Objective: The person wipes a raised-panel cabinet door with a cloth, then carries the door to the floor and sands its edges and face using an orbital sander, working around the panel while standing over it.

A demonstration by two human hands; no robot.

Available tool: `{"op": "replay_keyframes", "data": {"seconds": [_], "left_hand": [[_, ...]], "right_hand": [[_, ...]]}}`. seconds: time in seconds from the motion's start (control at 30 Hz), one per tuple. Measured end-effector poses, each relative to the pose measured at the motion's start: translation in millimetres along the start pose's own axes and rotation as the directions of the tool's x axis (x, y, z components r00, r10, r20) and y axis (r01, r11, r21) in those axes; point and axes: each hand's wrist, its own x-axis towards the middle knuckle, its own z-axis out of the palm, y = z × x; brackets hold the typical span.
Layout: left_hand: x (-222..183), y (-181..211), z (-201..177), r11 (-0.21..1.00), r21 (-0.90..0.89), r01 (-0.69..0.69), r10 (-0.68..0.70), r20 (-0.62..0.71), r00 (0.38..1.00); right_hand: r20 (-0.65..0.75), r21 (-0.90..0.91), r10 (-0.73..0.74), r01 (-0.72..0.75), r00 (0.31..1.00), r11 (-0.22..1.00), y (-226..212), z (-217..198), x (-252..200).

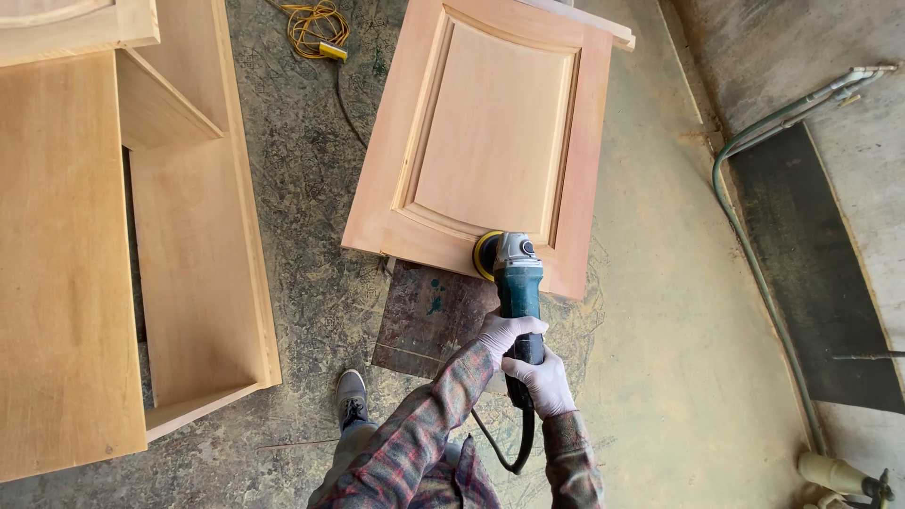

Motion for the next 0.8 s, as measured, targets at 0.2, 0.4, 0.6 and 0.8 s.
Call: {"op": "replay_keyframes", "data": {"seconds": [0.2,0.4,0.6,0.8], "left_hand": [[-6.4,20.0,-28.0,1.000,-0.018,-0.001,0.001,-0.014,1.000],[-14.5,32.3,-52.7,0.998,-0.035,-0.046,0.045,-0.030,0.999],[-23.1,54.0,-74.6,0.998,-0.024,-0.055,0.054,-0.064,0.997],[-25.2,60.8,-101.7,0.994,-0.078,-0.080,0.074,-0.069,0.995]], "right_hand": [[0.044,-0.001,-0.020,0.020,0.999,1.000,-12.7,30.0,3.5],[0.070,0.003,-0.020,0.020,0.997,1.000,-22.7,55.8,2.5],[0.117,0.007,0.008,-0.009,0.993,1.000,-41.7,82.0,-1.7],[0.139,-0.017,0.004,-0.001,0.990,1.000,-50.0,106.7,-0.9]]}}
